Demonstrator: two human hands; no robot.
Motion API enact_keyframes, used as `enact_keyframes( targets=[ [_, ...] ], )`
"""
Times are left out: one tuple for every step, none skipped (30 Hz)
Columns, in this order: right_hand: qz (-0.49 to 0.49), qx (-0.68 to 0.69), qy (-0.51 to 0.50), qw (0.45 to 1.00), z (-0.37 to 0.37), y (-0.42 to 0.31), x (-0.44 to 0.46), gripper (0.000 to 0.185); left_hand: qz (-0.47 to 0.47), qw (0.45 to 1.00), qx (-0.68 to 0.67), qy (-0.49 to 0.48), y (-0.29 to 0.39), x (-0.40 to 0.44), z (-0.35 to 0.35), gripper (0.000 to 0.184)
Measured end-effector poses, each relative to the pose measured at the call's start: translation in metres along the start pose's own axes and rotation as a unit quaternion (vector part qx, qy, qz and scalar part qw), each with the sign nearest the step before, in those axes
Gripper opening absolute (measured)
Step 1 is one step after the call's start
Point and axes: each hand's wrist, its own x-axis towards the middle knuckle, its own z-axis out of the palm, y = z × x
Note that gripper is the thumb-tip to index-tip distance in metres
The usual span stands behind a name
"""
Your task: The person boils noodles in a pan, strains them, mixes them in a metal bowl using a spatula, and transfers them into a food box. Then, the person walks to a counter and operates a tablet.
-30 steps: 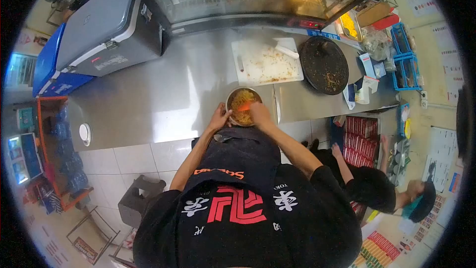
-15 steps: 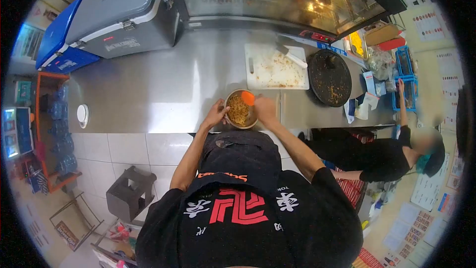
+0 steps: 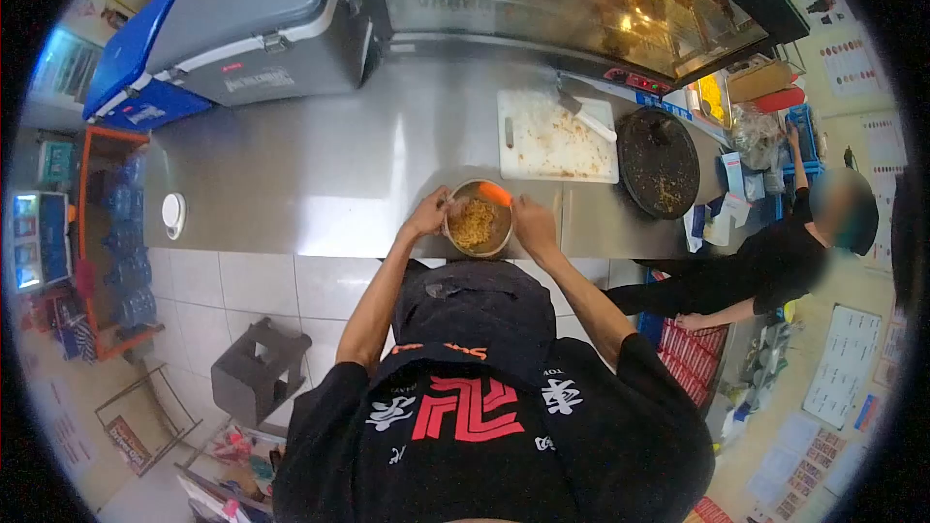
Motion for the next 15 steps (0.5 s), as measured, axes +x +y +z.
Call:
enact_keyframes(
  targets=[
    [0.07,-0.058,-0.022,0.996,0.021,0.007,0.001,0.011,-0.004,1.0,-0.006,-0.002,0.002,-0.004,0.008,0.022],
    [0.14,-0.116,-0.038,0.983,0.029,0.008,0.003,0.011,-0.011,1.0,-0.01,0.003,0.011,-0.006,0.013,0.021],
    [0.145,-0.115,-0.036,0.982,0.035,0.007,-0.002,0.011,-0.017,1.0,-0.01,0.005,0.021,-0.008,0.014,0.02],
    [0.104,-0.083,-0.053,0.99,0.032,0.0,0.0,0.01,-0.013,1.0,-0.003,0.002,0.024,-0.008,0.012,0.02],
    [0.06,-0.052,-0.072,0.994,0.027,-0.003,0.003,0.011,-0.001,1.0,-0.02,0.012,0.026,-0.012,0.014,0.017],
    [0.07,-0.022,-0.051,0.996,0.014,0.006,0.003,0.011,0.006,0.999,-0.043,0.022,0.025,-0.018,0.018,0.014],
    [0.073,-0.02,-0.056,0.996,0.014,0.009,0.002,0.011,0.001,0.999,-0.045,0.02,0.024,-0.022,0.023,0.014],
    [0.111,-0.039,-0.037,0.992,0.013,0.013,0.003,0.012,0.027,0.999,-0.022,0.037,0.025,-0.024,0.028,0.014],
    [0.149,-0.058,-0.017,0.987,0.011,0.016,0.001,0.012,0.053,0.997,0.001,0.053,0.026,-0.025,0.033,0.014],
    [0.152,-0.057,-0.018,0.987,0.013,0.011,-0.005,0.012,0.052,0.997,0.002,0.05,0.027,-0.03,0.04,0.014],
    [0.118,-0.044,-0.067,0.99,0.015,0.004,-0.006,0.013,0.096,0.994,0.009,0.06,0.029,-0.034,0.044,0.015],
    [0.081,-0.032,-0.115,0.99,0.016,0.001,-0.002,0.014,0.118,0.991,0.012,0.066,0.033,-0.034,0.042,0.016],
    [0.08,-0.03,-0.117,0.989,0.008,0.007,0.002,0.014,0.139,0.987,0.016,0.073,0.035,-0.034,0.041,0.016],
    [0.155,-0.022,-0.093,0.983,-0.005,0.019,0.002,0.014,0.112,0.991,0.009,0.075,0.032,-0.038,0.043,0.016],
    [0.228,-0.015,-0.068,0.971,-0.012,0.025,0.001,0.014,0.086,0.993,0.0,0.077,0.031,-0.042,0.046,0.016]
  ],
)
